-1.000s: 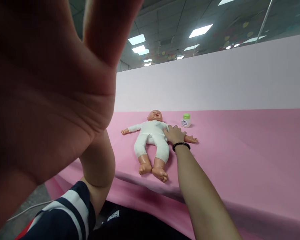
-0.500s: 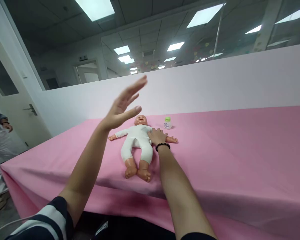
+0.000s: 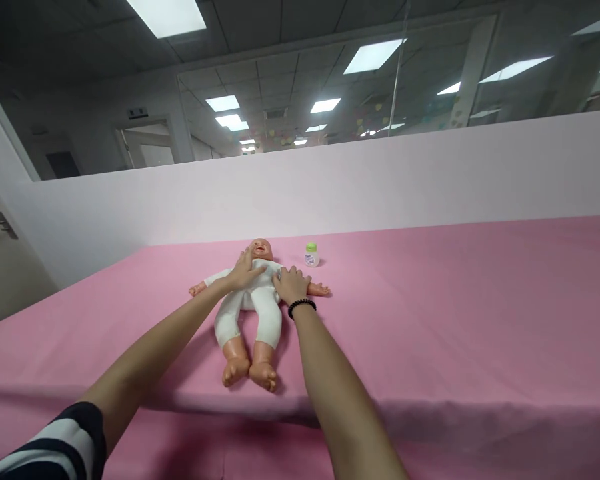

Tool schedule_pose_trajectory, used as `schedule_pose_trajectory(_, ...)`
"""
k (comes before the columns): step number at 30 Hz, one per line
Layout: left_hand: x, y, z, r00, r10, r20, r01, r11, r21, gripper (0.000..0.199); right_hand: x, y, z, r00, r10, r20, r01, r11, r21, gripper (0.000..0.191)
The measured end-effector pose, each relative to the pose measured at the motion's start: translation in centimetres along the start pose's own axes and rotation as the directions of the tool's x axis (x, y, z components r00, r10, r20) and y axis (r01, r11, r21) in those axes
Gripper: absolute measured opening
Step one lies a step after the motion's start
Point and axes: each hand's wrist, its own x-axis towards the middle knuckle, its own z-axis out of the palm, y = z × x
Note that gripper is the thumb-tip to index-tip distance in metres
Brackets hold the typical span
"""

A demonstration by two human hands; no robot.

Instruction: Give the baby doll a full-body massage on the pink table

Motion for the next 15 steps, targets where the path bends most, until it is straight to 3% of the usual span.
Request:
schedule_pose_trajectory(7, 3.3, -1.4, -0.7, 0.991, -0.126, -0.033, 0.124, 0.991, -0.042, 0.095, 2.6, 2.7, -2.5, 0.982, -0.168, 0.089, 0.159, 0.982, 0.097, 0.034)
schedule_pose_trajectory(11, 4.9, -2.8, -1.1, 0.986, -0.151, -0.071, 0.142, 0.983, -0.113, 0.094, 5.4, 2.8, -2.8, 0.978, -0.204, 0.029, 0.199, 0.971, 0.133, 0.032)
schedule_pose_trajectory(15, 6.8, -4.5, -0.8, 0.970, -0.228, -0.081, 0.192, 0.930, -0.315, 0.095, 8.9, 1.6, -1.6, 0.988, -0.131, -0.084, 0.153, 0.916, 0.371, 0.029)
